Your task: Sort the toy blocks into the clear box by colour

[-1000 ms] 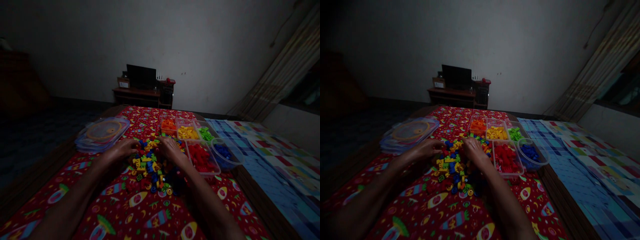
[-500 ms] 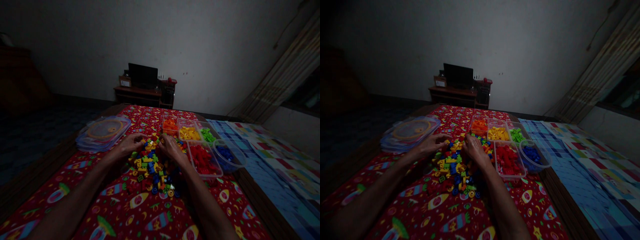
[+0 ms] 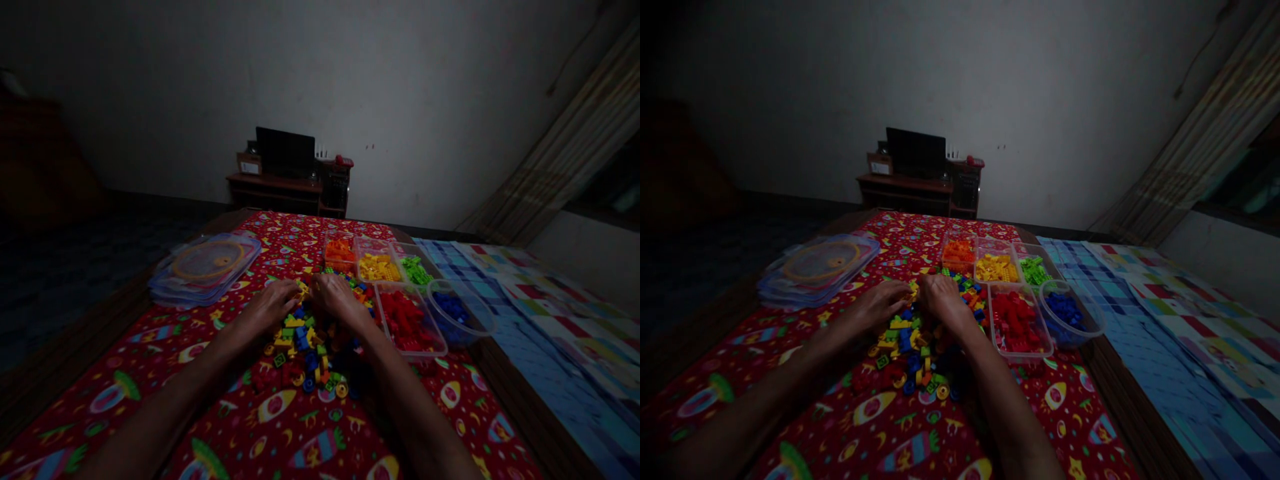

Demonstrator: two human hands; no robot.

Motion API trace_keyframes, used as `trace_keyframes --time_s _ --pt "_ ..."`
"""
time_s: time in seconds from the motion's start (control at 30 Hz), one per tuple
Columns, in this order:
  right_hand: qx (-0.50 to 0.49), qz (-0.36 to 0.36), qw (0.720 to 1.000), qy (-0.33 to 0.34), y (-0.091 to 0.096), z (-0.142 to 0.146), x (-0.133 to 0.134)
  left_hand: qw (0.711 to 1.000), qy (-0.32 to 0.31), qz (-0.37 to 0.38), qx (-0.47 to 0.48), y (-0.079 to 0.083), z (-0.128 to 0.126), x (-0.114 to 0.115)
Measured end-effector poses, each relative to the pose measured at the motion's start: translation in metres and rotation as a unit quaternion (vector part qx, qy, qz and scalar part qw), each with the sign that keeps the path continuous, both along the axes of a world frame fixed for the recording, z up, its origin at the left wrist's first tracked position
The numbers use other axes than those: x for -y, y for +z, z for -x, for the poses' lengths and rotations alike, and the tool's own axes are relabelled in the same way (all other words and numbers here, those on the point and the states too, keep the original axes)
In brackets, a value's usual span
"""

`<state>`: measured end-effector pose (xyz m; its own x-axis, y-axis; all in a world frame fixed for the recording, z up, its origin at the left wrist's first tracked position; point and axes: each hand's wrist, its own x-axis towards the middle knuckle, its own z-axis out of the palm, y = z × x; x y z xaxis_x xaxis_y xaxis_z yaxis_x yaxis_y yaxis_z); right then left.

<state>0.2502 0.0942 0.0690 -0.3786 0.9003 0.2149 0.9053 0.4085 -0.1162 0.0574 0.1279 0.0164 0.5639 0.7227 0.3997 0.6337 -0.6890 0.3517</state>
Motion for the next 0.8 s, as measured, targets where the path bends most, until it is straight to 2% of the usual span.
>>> trace_keyframes --time_s 0.23,0.37,0.53,0.67,0.73,0.8 --pt "-0.124 0.038 0.991 0.023 0.015 -0.027 0.002 0.999 0.002 0.031 -0.045 0.003 0.002 0.0" --pt "-0.182 0.063 0.981 -0.012 0.019 -0.052 -0.008 0.999 0.022 0.023 -0.013 0.004 0.003 0.003" --pt "-0.157 -0.034 0.98 -0.115 0.034 -0.098 -0.039 0.998 0.033 0.028 -0.046 0.009 0.003 0.005" --pt "-0.124 -0.075 0.969 -0.2 0.044 -0.126 -0.057 0.996 0.022 0.03 -0.083 0.005 0.006 0.0" --pt "-0.124 -0.112 0.964 -0.207 0.044 -0.128 -0.055 0.995 0.021 0.033 -0.09 0.003 0.007 -0.002" --pt "-0.152 -0.142 0.961 -0.182 0.041 -0.121 -0.045 0.995 0.032 0.04 -0.084 0.004 0.005 -0.002"
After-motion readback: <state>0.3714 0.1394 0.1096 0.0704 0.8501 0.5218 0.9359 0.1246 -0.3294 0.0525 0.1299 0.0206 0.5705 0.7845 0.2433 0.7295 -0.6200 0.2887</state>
